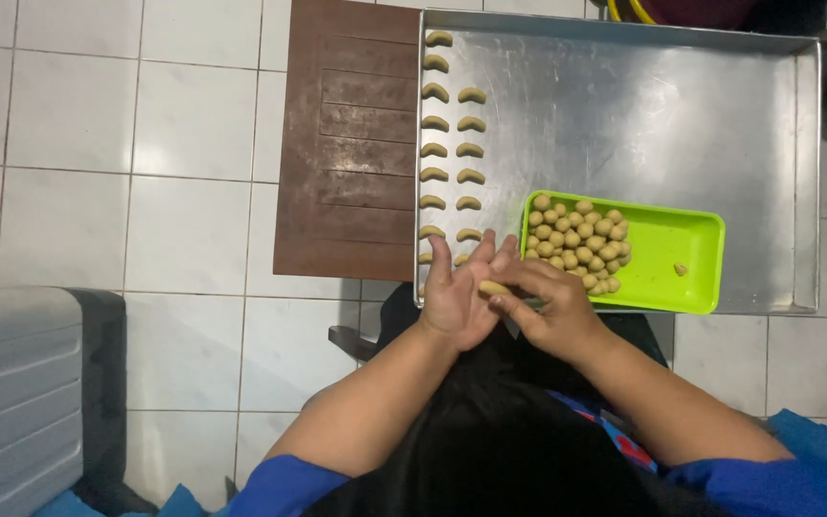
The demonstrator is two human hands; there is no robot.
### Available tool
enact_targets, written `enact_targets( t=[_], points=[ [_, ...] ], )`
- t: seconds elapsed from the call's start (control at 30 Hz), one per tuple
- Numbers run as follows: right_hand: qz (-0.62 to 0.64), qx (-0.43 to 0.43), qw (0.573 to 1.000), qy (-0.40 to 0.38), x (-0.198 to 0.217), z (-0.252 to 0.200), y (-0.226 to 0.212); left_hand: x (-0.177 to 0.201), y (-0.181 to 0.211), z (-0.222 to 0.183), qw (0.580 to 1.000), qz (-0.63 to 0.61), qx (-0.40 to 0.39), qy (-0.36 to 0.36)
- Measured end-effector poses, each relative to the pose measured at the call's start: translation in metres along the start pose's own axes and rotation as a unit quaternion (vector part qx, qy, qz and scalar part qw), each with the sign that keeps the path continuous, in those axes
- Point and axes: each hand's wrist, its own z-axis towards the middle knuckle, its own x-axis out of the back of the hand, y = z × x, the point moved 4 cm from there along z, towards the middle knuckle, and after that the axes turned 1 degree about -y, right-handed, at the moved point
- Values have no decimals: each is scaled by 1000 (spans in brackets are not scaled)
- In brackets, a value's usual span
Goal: Shaping small dough balls into crescent shapes and arranging them on a baking tray
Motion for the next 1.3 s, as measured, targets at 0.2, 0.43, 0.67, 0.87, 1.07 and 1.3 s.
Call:
enact_targets(
  t=[0.2,0.43,0.67,0.87,1.07,1.3],
  points=[
    [-7,-60,994,-92,-1,4,-16,-8,2,3,966,248,-57,-44],
    [-26,-81,996,-26,-9,-4,8,27,0,12,882,442,-140,-81],
    [10,-122,992,-11,-9,-4,37,0,36,3,906,389,-165,-26],
    [-100,-121,986,-56,-37,-14,86,21,78,2,885,305,-277,217],
    [-178,-140,960,-167,-65,-12,94,31,78,1,867,255,-305,300],
    [-191,-124,952,-204,-82,-19,118,29,77,0,859,259,-308,316]
  ],
)
